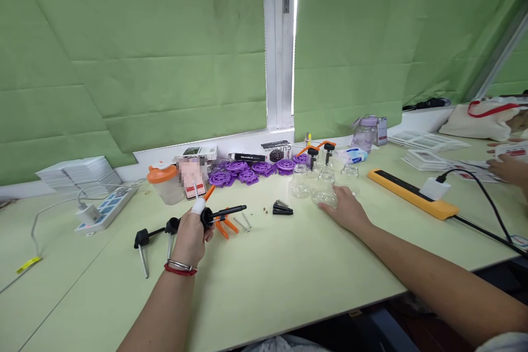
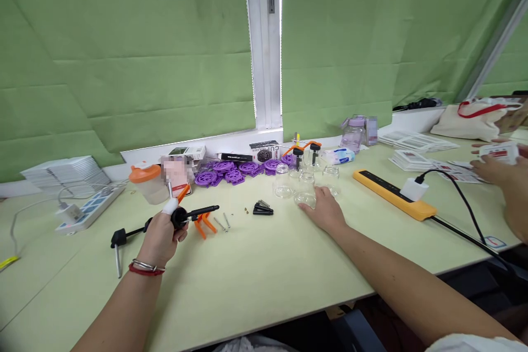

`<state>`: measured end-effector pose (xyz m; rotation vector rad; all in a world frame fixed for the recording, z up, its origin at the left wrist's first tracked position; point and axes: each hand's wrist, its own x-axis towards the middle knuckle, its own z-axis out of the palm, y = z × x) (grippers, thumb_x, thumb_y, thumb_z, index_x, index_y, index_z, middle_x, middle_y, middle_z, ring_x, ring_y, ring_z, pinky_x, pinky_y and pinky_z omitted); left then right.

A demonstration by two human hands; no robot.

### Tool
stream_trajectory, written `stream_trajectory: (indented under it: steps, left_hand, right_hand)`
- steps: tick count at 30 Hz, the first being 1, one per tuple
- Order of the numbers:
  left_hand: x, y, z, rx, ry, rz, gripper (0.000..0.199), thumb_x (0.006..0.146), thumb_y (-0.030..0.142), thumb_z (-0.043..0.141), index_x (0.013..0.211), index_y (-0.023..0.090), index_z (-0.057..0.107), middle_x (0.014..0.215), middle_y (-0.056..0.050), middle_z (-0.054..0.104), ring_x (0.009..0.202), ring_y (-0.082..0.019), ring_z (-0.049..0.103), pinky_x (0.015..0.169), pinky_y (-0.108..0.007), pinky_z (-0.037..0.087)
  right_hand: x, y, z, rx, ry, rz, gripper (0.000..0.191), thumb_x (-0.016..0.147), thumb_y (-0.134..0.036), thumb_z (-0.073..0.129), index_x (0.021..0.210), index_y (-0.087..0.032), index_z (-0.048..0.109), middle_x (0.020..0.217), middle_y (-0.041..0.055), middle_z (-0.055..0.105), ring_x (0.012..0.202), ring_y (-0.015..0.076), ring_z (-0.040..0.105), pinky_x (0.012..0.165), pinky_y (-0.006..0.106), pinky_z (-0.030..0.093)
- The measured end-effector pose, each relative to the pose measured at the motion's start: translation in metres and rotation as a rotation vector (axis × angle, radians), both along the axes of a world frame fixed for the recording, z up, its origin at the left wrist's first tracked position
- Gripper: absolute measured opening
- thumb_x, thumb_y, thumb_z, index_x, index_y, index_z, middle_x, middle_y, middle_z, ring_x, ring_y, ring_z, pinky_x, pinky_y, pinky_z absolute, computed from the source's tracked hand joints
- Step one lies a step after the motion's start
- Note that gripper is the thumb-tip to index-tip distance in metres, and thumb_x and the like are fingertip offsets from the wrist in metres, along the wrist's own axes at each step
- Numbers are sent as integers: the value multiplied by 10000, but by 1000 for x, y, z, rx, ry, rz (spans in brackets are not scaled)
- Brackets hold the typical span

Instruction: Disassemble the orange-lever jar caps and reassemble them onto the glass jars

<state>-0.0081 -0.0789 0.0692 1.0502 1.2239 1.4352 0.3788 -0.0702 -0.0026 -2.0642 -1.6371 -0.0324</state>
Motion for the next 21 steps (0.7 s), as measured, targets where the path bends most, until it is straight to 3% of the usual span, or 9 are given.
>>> stream_trajectory:
  steps: [5, 11, 15, 18, 21]
  left_hand:
    - [1, -1, 1, -7, 7, -6, 317, 751, 425, 504, 568, 194, 388, 416, 48, 433, 288, -47, 277, 333, -203, 262]
    - [3, -2, 4, -12, -6, -13, 316, 754, 428, 504, 575, 193, 392, 412, 50, 425, 295, -46, 269, 334, -200, 255]
    - [4, -2, 3, -22, 11, -2, 314, 748, 441, 508, 592, 197, 388, 419, 49, 427, 303, -54, 290, 330, -198, 246]
    - [6, -4, 0, 2, 59, -22, 316, 759, 453, 507, 612, 194, 400, 435, 51, 425, 316, -57, 302, 331, -196, 253]
    - [10, -7, -2, 54, 120, -63, 328, 779, 466, 507, 629, 194, 401, 450, 57, 414, 331, -62, 319, 333, -192, 256]
  right_hand:
    - [-3, -5, 7, 73, 18, -13, 716, 814, -606, 412, 1348, -130, 378, 1335, 155, 416, 1144, 293, 498, 881, 386, 446]
    - [-6, -5, 28, 181, -16, -4, 624, 879, -530, 334, 1355, -127, 364, 1342, 163, 412, 1198, 299, 449, 943, 411, 415]
    - [-29, -4, 43, 400, -25, 14, 644, 880, -490, 369, 1381, -90, 309, 1340, 199, 389, 1264, 323, 359, 1001, 461, 361]
    - [-68, -12, 52, 525, -17, 216, 590, 883, -447, 400, 1375, -129, 331, 1318, 184, 421, 1262, 324, 350, 1017, 490, 335]
    - [-119, -24, 60, 444, 12, 567, 478, 895, -411, 421, 1325, -201, 415, 1247, 138, 508, 1178, 288, 433, 980, 468, 376]
